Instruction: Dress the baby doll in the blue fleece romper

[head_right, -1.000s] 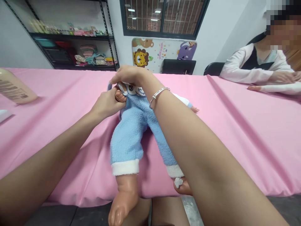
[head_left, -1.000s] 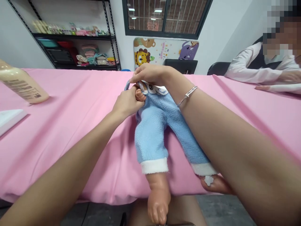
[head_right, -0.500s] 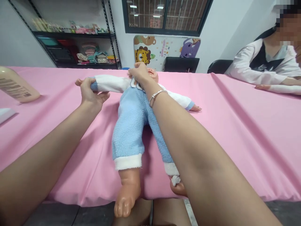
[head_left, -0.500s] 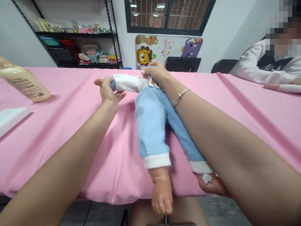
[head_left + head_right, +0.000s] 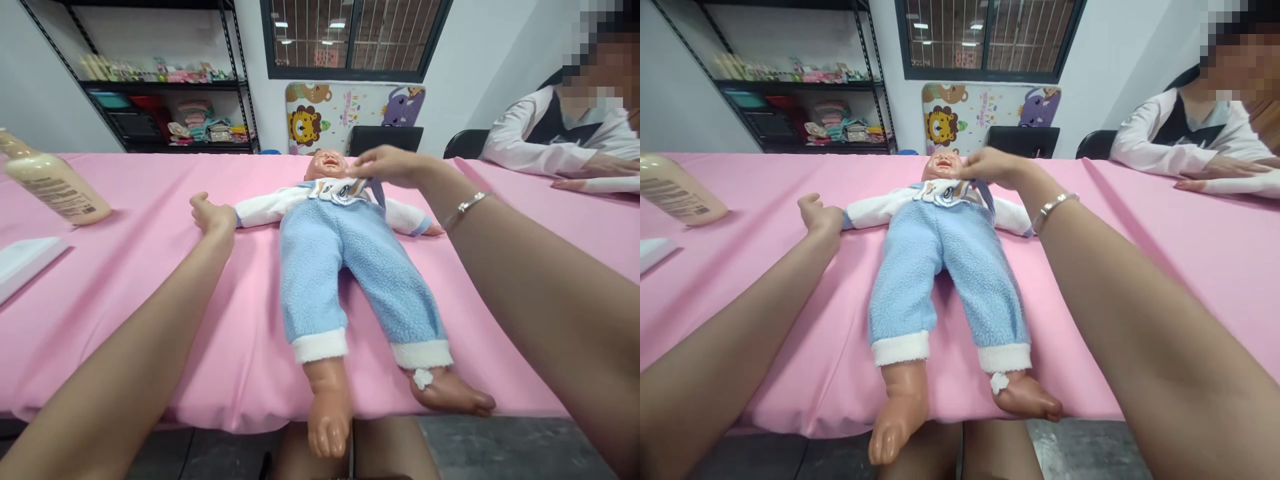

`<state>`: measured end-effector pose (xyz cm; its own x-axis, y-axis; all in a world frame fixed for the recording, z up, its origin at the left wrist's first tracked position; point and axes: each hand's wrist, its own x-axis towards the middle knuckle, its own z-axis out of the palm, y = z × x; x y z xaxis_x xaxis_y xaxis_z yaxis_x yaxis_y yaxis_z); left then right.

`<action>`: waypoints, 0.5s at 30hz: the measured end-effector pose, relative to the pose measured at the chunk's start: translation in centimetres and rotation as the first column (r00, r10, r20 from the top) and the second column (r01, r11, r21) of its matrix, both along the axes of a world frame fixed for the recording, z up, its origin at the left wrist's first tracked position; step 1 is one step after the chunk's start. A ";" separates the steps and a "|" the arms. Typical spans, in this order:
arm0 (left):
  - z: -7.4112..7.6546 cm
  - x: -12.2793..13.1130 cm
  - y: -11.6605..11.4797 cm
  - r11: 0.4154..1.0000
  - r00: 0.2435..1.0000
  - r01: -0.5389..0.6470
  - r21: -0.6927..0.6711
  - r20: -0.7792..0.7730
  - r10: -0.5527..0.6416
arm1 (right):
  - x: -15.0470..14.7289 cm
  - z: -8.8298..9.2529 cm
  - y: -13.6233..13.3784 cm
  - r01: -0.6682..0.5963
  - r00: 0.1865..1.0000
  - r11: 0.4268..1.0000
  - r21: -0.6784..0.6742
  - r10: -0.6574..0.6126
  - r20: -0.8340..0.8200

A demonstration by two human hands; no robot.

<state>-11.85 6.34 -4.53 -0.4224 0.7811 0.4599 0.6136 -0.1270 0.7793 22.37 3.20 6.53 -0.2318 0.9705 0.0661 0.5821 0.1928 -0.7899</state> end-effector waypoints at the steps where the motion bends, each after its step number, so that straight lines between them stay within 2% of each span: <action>1: 0.8 1.0 -1.0 0.994 0.996 -0.094 0.046 0.001 0.094 | 0.9 -1.3 -0.6 0.017 1.000 0.999 -0.028 -0.018 -0.025; 2: 1.5 2.2 -2.0 0.986 0.992 -0.100 0.131 -0.060 0.108 | 1.7 -2.6 -1.2 0.025 0.997 0.997 -0.069 -0.030 -0.070; 3: 2.2 3.5 -3.0 0.985 0.994 0.017 0.169 -0.109 0.002 | 2.3 -3.9 -2.0 0.029 0.991 0.994 -0.106 -0.043 -0.127; 5: 3.0 5.9 -4.6 0.940 0.931 0.337 0.062 -0.169 -0.323 | 3.2 -6.4 -3.5 0.027 0.971 0.991 -0.130 -0.056 -0.231; 6: 3.1 6.8 -5.2 0.891 0.874 0.453 -0.032 -0.183 -0.451 | 3.3 -7.4 -4.1 0.036 0.961 0.993 -0.111 -0.065 -0.268; 7: 3.1 7.6 -5.5 0.846 0.824 0.520 -0.120 -0.188 -0.534 | 3.4 -8.4 -4.5 0.048 0.956 0.995 -0.086 -0.071 -0.283; 9: 2.8 8.4 -5.9 0.806 0.787 0.543 -0.236 -0.191 -0.587 | 3.2 -9.8 -5.0 0.074 0.946 0.996 -0.049 -0.085 -0.314; 11: 2.5 8.4 -5.8 0.779 0.785 0.554 -0.294 -0.129 -0.606 | 2.7 -10.5 -4.8 0.070 0.929 0.996 -0.054 -0.085 -0.360; 13: 2.4 8.0 -5.6 0.723 0.763 0.619 -0.308 0.017 -0.646 | 2.3 -10.7 -4.6 0.043 0.900 0.995 -0.085 -0.076 -0.429; 15: 2.3 7.7 -5.4 0.659 0.704 0.708 -0.254 0.178 -0.687 | 2.3 -10.4 -4.6 -0.002 0.872 0.993 -0.114 -0.055 -0.487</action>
<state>-4.18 0.98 -2.18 0.2816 0.9456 0.1632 0.3871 -0.2675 0.8824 24.65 -1.38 -3.89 -0.1714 0.9834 0.0589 0.1206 0.0803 -0.9895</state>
